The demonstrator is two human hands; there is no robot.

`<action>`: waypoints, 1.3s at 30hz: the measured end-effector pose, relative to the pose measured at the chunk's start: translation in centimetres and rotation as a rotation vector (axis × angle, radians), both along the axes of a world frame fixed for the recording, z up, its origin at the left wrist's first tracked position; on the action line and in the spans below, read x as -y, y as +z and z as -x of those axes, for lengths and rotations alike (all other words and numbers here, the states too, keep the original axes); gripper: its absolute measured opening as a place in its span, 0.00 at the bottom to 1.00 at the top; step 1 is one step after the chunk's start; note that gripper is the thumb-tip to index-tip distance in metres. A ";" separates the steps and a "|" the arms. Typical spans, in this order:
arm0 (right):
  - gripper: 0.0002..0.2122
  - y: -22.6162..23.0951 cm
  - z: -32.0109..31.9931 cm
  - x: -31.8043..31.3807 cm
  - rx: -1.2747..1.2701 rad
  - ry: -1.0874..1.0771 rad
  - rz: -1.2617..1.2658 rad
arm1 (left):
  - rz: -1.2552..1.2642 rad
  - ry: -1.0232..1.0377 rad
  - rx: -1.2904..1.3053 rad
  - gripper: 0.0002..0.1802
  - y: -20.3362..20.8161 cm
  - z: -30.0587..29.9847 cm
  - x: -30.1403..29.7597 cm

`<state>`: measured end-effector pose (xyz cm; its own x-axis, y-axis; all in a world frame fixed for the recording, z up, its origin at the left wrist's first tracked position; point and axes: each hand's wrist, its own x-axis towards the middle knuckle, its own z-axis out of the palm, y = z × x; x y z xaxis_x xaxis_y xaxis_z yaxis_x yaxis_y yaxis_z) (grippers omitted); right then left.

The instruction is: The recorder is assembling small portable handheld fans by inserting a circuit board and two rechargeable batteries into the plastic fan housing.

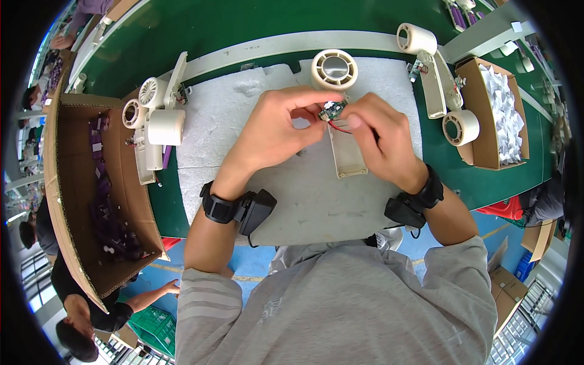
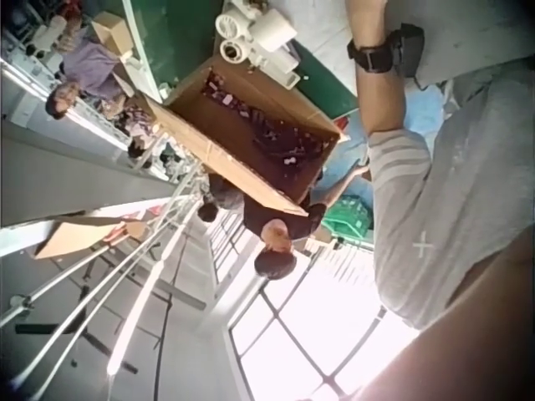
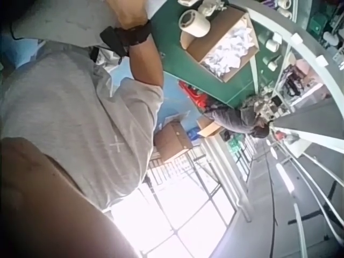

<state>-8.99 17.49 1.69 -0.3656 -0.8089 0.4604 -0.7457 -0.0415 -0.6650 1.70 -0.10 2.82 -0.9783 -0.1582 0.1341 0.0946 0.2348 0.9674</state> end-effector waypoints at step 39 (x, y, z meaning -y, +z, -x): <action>0.13 -0.3 -0.5 0.8 0.042 -0.264 0.034 | 0.075 0.037 -0.038 0.16 -1.2 0.2 -0.5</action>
<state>-8.49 16.73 1.43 -0.5814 -0.6670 0.4659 -0.7056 0.1282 -0.6969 1.51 0.43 1.64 -0.9659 -0.1825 0.1837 0.1207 0.3102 0.9430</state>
